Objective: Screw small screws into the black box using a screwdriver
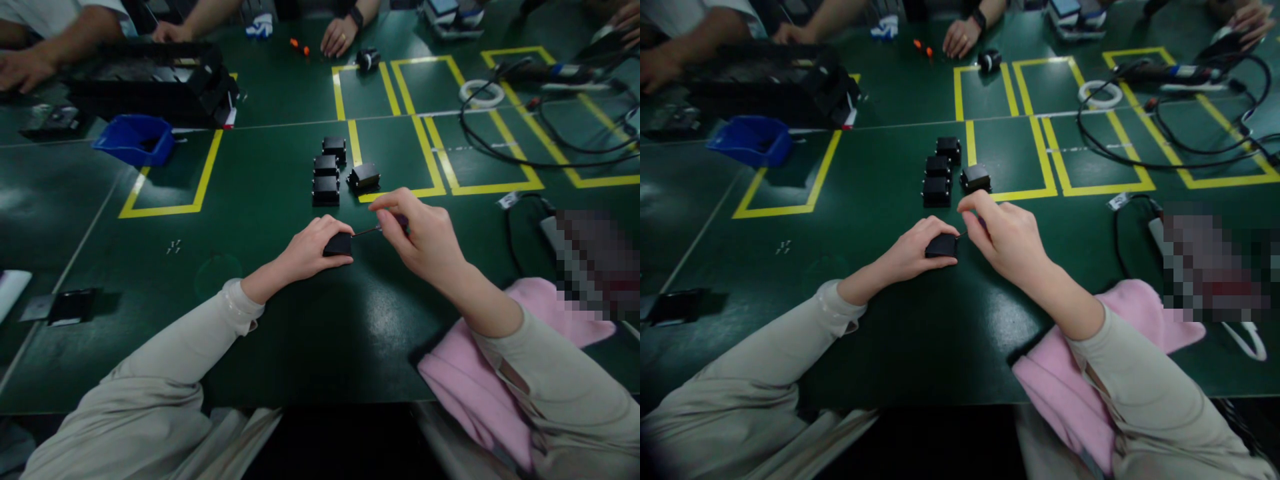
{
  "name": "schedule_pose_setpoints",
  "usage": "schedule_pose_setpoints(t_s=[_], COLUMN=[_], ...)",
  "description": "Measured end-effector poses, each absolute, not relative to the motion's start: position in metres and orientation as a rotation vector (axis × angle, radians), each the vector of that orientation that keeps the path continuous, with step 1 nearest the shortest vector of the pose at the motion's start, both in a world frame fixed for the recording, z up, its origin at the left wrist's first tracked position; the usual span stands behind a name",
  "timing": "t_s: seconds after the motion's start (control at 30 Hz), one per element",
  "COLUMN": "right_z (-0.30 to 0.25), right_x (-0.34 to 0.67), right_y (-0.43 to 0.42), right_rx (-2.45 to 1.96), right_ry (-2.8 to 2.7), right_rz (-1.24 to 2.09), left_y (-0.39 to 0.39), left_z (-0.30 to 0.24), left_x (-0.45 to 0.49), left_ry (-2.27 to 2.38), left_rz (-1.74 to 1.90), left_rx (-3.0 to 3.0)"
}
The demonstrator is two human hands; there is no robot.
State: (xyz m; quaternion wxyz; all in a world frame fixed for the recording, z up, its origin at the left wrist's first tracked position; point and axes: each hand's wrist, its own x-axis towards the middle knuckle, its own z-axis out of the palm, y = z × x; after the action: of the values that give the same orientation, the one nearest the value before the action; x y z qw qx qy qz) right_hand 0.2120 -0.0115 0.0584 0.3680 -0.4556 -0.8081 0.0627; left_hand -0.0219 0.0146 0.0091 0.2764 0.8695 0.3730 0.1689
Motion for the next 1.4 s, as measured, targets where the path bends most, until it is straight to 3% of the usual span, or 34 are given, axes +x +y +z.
schedule_pose_setpoints(t_s=[1.4], right_z=[0.0577], right_x=[0.2111], right_y=[-0.0116], right_rx=[-1.197], right_ry=[-2.096], right_rz=[0.163], left_y=[0.015], left_z=[0.0082], left_x=[-0.0223], left_ry=[0.997], left_rz=[0.46], left_rx=[2.345])
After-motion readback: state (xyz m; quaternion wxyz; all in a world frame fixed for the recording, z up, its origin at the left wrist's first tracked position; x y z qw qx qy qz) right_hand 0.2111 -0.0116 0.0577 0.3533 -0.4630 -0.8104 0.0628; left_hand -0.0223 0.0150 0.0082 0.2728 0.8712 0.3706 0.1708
